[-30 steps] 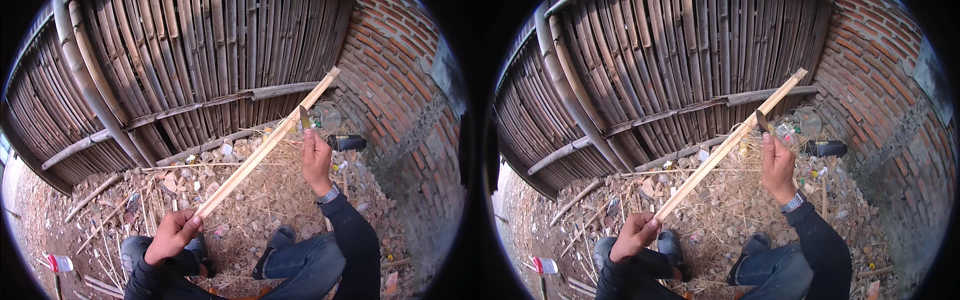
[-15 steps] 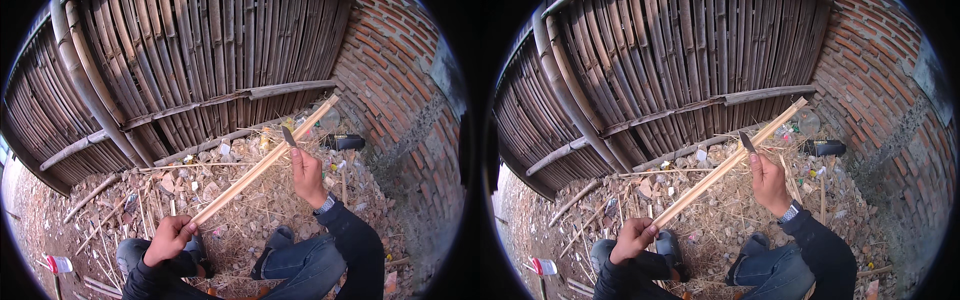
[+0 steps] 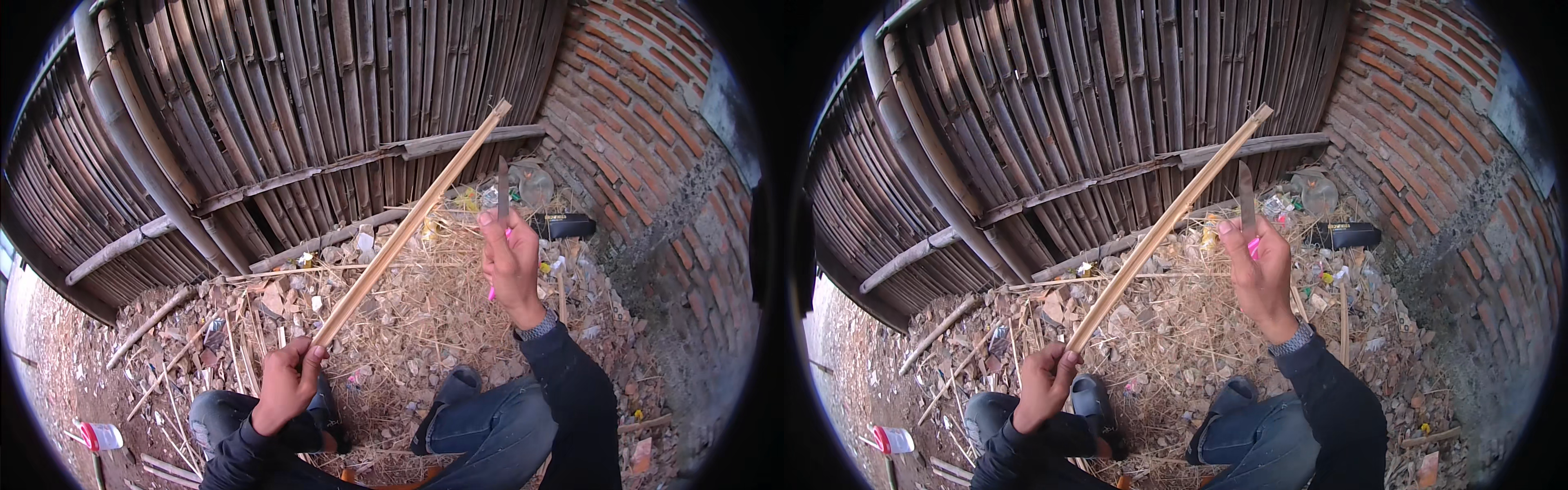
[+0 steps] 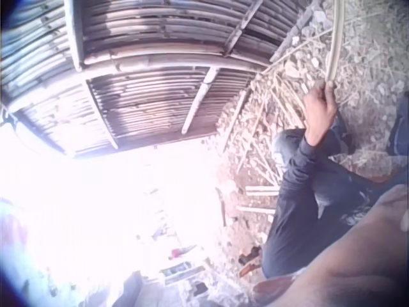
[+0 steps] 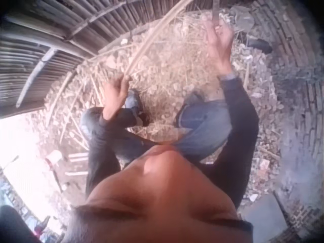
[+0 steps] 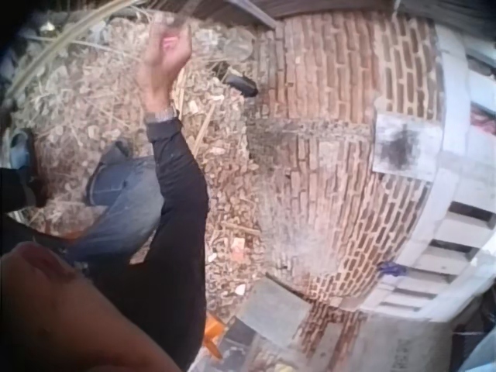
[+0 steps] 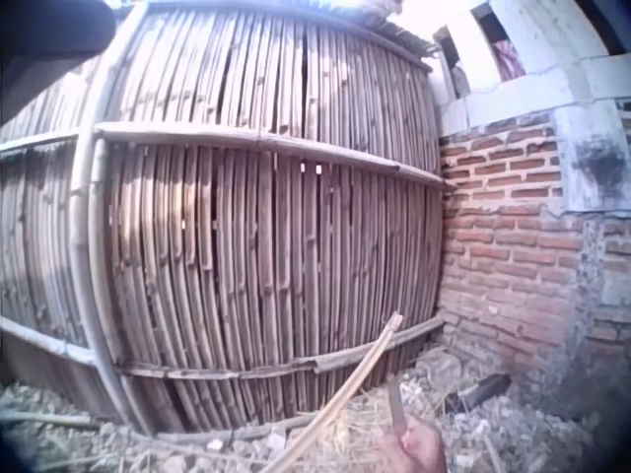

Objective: The person whittles and cleans a long bamboo strip using a knife, scraping along its length and removing fibers by hand.

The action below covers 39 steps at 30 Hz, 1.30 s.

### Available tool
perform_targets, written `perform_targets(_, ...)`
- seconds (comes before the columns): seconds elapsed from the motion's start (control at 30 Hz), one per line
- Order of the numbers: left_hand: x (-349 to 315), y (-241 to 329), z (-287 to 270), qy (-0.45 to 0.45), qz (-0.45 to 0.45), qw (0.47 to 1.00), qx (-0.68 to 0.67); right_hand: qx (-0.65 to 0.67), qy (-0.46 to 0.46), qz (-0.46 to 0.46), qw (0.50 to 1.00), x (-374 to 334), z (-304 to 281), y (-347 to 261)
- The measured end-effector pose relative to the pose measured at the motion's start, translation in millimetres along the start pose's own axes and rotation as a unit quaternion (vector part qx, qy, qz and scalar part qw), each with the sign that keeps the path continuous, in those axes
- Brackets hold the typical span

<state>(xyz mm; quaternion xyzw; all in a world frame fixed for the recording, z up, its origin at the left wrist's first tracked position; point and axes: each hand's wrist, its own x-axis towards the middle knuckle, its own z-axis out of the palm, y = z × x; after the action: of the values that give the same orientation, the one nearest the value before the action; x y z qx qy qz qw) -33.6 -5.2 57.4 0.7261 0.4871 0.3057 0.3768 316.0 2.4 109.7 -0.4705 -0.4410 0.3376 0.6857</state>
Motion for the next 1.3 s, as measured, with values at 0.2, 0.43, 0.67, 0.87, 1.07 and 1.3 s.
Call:
perform_targets(0.2, -5, -10, 7, 0.023, 0.089, 0.991, 0.101, -0.199, -0.002, -0.069, 0.978, 16, -16, 7)
perform_targets(0.43, -3, -10, 15, 0.059, 0.146, 0.978, 0.135, -0.301, -0.001, -0.095, 0.949, 16, -23, 20)
perform_targets(0.67, -7, -1, 17, 0.022, 0.048, 0.983, 0.175, -0.378, -0.027, -0.112, 0.919, 6, -12, 10)
perform_targets(0.87, -5, -6, 27, -0.01, 0.008, 0.993, 0.12, -0.345, -0.213, -0.056, 0.912, -30, 37, 14)
perform_targets(1.07, 24, -42, 17, -0.016, -0.103, 0.993, -0.061, -0.232, -0.371, -0.037, 0.898, -72, 79, -3)
perform_targets(1.3, 10, -26, -10, -0.024, -0.031, 0.998, -0.054, -0.355, -0.047, -0.111, 0.927, 5, 2, 25)
